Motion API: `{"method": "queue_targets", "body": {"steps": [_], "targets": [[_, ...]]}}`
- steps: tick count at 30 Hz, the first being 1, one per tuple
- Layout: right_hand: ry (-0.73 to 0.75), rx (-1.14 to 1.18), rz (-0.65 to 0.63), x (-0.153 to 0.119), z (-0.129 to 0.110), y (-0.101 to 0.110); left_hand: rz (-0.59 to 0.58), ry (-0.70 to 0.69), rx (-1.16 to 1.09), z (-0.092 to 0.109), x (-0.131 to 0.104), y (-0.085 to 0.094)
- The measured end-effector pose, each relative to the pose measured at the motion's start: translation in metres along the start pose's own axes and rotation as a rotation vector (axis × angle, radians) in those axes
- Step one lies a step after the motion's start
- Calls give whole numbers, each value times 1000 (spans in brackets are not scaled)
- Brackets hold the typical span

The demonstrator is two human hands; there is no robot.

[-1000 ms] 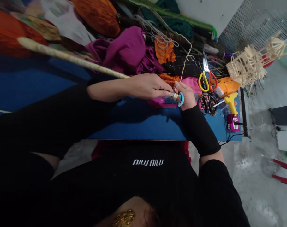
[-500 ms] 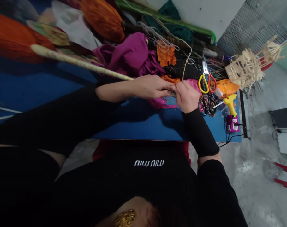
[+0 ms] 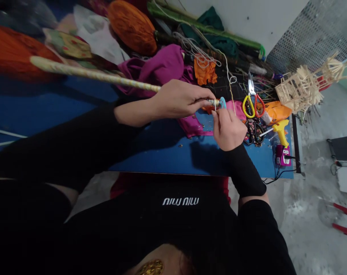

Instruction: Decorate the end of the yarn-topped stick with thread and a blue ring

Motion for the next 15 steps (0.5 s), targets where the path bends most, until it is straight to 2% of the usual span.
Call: {"method": "queue_targets", "body": {"steps": [3, 5, 11, 15], "targets": [[-45, 132, -87, -2, -2, -6, 7, -10, -10, 1, -1, 3], [-40, 158, -94, -4, -3, -8, 10, -18, -14, 2, -1, 3], [-12, 153, -29, -8, -2, -15, -1, 13, 16, 2, -1, 8], [-59, 246, 14, -10, 9, -32, -20, 34, -15, 2, -2, 15]]}}
Point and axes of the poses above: each hand's wrist, its own x-axis towards the middle knuckle, its own y-axis out of the back of the hand, z = x × y, the point moved 5 cm from there along x, towards the middle knuckle, and after that the axes turned 2 degrees about -z, right-handed, at the moved point
